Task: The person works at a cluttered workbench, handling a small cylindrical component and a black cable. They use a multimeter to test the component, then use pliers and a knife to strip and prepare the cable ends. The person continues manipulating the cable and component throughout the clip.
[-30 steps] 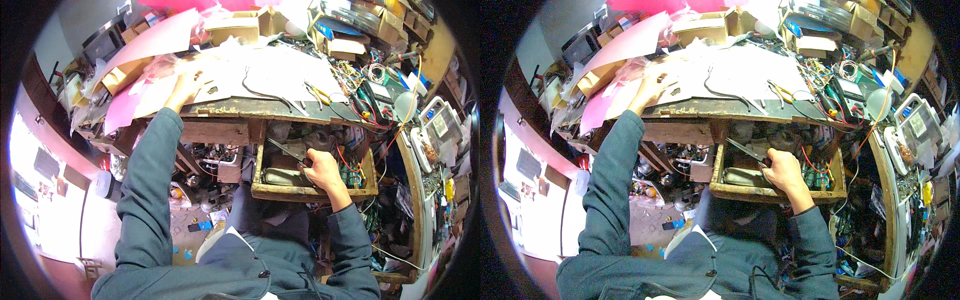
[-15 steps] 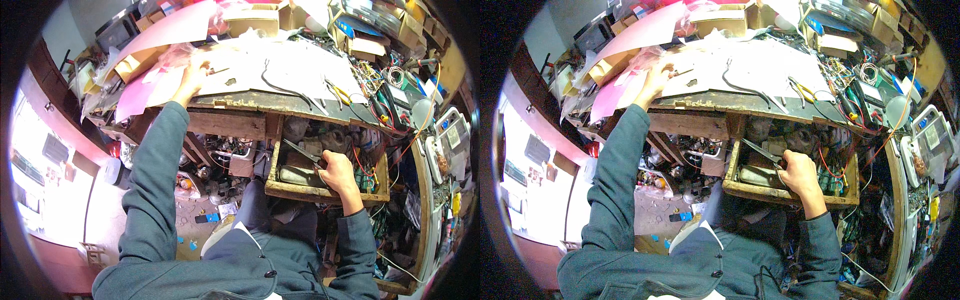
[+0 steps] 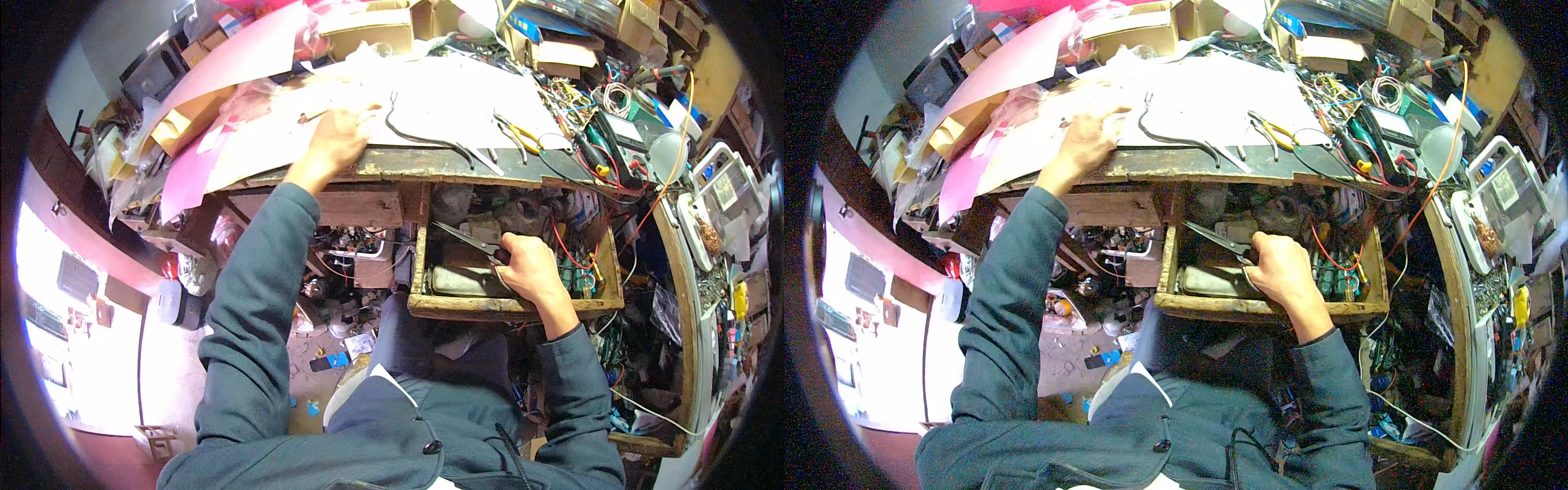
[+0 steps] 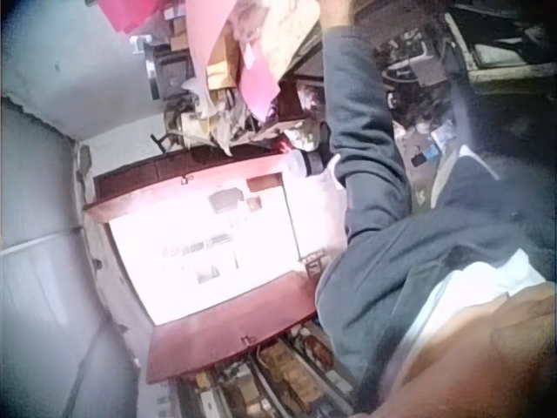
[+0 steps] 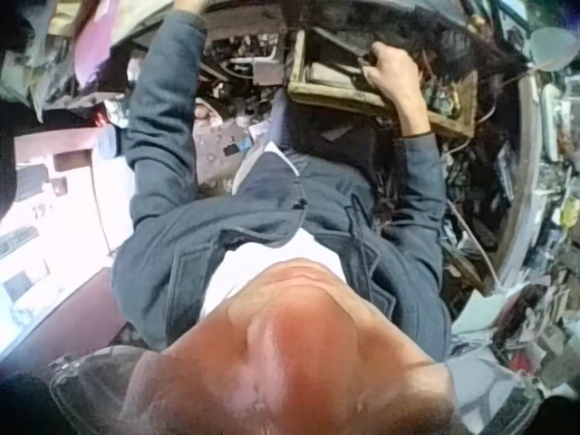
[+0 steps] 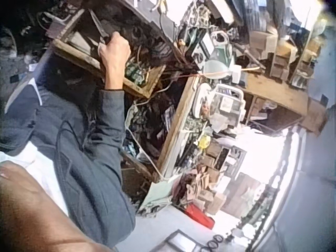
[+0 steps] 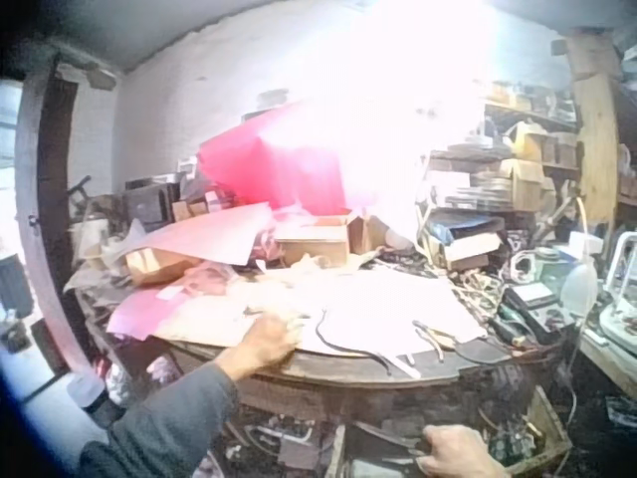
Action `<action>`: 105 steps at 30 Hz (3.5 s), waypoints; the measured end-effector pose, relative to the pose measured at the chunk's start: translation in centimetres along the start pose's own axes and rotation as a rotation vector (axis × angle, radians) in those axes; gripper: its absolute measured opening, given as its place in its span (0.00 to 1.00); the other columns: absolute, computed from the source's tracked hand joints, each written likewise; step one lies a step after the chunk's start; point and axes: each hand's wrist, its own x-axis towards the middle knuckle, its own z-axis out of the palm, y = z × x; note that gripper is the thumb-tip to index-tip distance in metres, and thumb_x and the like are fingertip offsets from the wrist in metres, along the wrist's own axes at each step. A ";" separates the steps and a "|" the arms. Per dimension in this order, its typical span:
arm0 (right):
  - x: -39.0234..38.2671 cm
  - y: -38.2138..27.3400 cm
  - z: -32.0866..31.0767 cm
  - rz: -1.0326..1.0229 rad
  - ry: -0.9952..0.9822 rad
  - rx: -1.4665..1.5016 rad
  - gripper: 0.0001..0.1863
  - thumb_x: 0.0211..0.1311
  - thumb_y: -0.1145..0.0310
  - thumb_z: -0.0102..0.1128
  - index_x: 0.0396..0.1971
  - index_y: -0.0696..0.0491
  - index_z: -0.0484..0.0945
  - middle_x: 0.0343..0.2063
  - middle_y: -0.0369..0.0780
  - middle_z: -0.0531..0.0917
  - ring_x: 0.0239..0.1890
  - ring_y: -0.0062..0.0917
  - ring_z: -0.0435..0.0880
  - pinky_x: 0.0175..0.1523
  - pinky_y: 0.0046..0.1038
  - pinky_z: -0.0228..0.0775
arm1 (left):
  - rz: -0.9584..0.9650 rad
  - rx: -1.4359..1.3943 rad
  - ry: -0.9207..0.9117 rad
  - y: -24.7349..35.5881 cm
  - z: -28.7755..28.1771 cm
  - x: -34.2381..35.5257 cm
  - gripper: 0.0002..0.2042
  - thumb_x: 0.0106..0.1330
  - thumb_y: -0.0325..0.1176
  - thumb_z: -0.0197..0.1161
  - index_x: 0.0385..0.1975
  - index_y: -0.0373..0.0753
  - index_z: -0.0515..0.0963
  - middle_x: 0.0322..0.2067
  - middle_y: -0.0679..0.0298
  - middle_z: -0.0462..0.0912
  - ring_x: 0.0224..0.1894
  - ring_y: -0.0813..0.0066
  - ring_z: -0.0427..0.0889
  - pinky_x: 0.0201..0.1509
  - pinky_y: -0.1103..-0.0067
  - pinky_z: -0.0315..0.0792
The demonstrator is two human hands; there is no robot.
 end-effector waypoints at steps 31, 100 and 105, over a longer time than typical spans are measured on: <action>-0.5 1.1 -0.1 0.075 0.138 0.232 0.18 0.49 0.60 0.75 0.26 0.59 0.78 0.24 0.50 0.83 0.28 0.45 0.84 0.33 0.37 0.73 | 0.499 0.065 0.201 11.8 -3.5 -6.6 0.15 0.57 0.29 0.64 0.46 0.39 0.79 0.44 0.58 0.81 0.47 0.58 0.82 0.53 0.66 0.77; 1.1 -11.8 0.7 -0.545 0.125 0.528 0.08 0.63 0.69 0.67 0.35 0.57 0.79 0.30 0.46 0.82 0.32 0.36 0.85 0.37 0.33 0.76 | -0.252 -0.459 0.101 13.6 -2.5 -21.4 0.17 0.70 0.29 0.63 0.58 0.42 0.80 0.39 0.63 0.83 0.36 0.71 0.83 0.39 0.74 0.77; 0.8 -12.4 0.4 -0.404 -0.056 0.665 0.09 0.69 0.67 0.63 0.34 0.58 0.79 0.24 0.43 0.79 0.26 0.28 0.79 0.34 0.29 0.71 | -0.267 -0.383 0.032 14.0 -2.7 -20.9 0.11 0.65 0.34 0.67 0.48 0.47 0.85 0.31 0.62 0.79 0.33 0.65 0.81 0.36 0.72 0.74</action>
